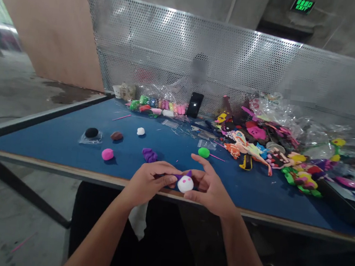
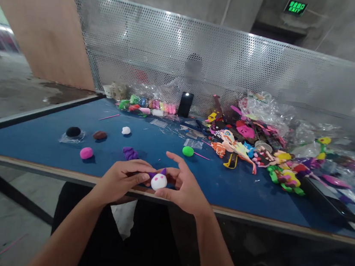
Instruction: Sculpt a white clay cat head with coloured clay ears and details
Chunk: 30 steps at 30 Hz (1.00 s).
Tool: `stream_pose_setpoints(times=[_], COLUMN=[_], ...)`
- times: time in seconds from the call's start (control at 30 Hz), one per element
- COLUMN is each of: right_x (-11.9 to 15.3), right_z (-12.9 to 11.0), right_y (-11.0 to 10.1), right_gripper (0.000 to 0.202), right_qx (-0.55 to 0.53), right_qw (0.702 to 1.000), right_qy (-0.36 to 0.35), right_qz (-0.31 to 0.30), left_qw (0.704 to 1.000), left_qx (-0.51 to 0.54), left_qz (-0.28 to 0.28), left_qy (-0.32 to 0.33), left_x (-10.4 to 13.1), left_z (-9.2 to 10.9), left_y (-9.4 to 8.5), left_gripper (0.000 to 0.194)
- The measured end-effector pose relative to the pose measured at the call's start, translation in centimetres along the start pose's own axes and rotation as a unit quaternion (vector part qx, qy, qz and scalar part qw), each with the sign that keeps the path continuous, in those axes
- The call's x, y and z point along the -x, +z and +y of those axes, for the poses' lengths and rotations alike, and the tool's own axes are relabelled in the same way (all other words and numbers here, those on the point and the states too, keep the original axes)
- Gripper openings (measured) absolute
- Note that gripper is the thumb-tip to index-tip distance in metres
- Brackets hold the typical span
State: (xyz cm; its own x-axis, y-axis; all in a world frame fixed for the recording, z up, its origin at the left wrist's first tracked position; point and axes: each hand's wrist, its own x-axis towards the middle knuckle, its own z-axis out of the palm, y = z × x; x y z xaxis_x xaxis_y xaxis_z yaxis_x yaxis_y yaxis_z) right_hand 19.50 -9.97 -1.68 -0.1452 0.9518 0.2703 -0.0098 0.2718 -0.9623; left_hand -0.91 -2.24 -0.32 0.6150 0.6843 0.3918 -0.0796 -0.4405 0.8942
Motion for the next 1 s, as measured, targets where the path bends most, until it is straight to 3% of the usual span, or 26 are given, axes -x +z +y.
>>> stream_pose_setpoints(times=[0.27,0.6,0.83,1.0], right_x=[0.16,0.27,0.23,0.29], right_z=[-0.10,-0.08,-0.15,-0.34], right_y=[0.06,-0.09,-0.10,-0.12], right_gripper=[0.093,0.096,0.100,0.097], right_qx=[0.016,0.048,0.034,0.046], right_qw=[1.000,0.999,0.999,0.998], right_qy=[0.002,0.005,0.022,0.023], right_qz=[0.005,-0.017,-0.036,-0.035], left_qw=[1.000,1.000,1.000,0.999], left_qx=[0.008,-0.013,0.012,-0.004], left_qz=[0.022,0.000,-0.017,-0.037], left_qy=[-0.017,0.014,-0.014,0.006], left_x=[0.46,0.44,0.51,0.40], left_z=[-0.90,-0.15,-0.36,-0.14], left_y=[0.62,-0.28,-0.16,-0.31], left_gripper=[0.020,0.017,0.015,0.015])
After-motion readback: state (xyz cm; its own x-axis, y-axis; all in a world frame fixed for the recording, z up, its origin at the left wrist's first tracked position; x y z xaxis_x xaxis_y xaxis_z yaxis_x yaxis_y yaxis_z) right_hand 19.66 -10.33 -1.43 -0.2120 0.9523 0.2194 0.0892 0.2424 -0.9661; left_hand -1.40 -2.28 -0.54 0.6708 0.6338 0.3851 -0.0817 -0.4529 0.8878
